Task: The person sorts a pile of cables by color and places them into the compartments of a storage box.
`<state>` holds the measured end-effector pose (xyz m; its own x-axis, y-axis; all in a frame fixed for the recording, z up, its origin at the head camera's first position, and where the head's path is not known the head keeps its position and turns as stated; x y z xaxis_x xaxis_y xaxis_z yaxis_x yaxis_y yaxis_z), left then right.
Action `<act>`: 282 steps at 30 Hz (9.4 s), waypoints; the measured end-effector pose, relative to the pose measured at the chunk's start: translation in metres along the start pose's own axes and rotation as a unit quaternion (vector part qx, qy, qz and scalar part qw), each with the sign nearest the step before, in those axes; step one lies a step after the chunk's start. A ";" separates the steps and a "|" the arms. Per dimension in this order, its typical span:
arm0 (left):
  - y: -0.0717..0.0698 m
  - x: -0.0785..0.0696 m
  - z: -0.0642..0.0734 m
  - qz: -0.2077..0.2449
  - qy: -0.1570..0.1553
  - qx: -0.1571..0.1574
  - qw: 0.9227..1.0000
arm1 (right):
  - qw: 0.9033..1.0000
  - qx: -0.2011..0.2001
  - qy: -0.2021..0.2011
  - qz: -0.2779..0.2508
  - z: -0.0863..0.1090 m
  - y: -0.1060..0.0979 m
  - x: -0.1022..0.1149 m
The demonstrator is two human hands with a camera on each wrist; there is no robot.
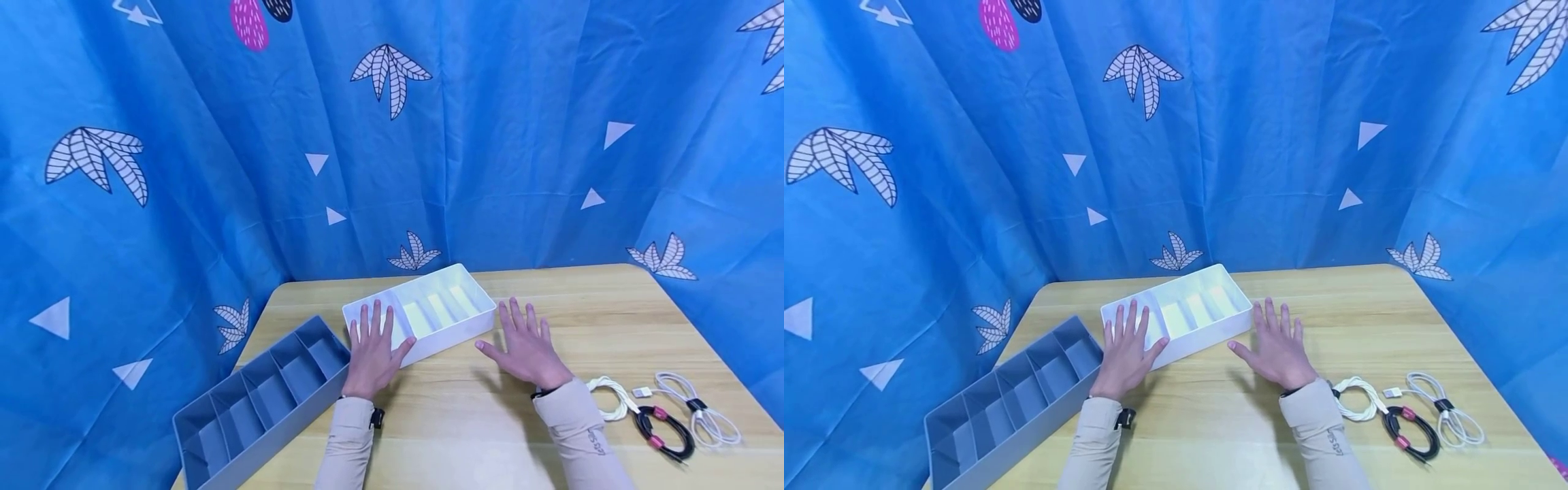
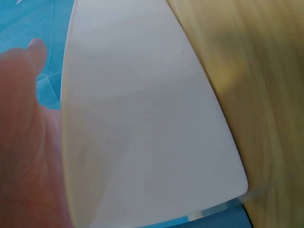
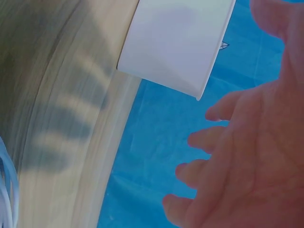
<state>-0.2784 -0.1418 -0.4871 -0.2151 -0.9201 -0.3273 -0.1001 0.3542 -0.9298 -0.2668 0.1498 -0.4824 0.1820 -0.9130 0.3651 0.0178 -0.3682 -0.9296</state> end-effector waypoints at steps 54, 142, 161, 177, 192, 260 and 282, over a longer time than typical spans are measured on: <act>-0.127 0.189 0.195 -0.025 -0.261 0.035 0.964 | 0.996 0.010 -0.083 0.010 -0.065 0.010 0.022; -0.096 0.220 0.187 0.012 -0.261 0.089 0.961 | 0.996 0.037 -0.065 0.040 -0.051 0.007 -0.005; -0.092 0.209 0.167 0.005 -0.228 0.079 0.971 | 0.997 0.030 -0.053 0.043 -0.039 0.000 -0.027; -0.089 0.201 0.152 0.008 -0.190 0.060 0.980 | 0.998 0.031 -0.040 0.038 -0.030 -0.010 -0.039; -0.084 0.195 0.135 0.013 -0.180 0.072 0.981 | 0.999 0.031 -0.028 0.029 -0.023 -0.013 -0.054; -0.064 0.183 0.055 0.035 -0.038 0.040 0.998 | 0.999 0.017 0.029 0.031 0.008 -0.032 -0.098; -0.059 0.171 0.036 0.037 -0.021 0.055 0.998 | 0.998 0.025 0.047 0.030 0.022 -0.040 -0.110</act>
<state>-0.2748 -0.3263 -0.4947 -0.1777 -0.8993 -0.3996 0.0224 0.4022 -0.9153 -0.2657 0.2684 -0.4865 0.0912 -0.9464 0.3099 0.0589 -0.3055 -0.9504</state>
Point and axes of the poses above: each hand's wrist, its own z-axis away from the middle knuckle, its own y-axis out of the palm, x = y × z, the point moved 5 cm from there along -z, towards the middle knuckle, and after that the axes turned 6 degrees about z, right-handed, at the moved point
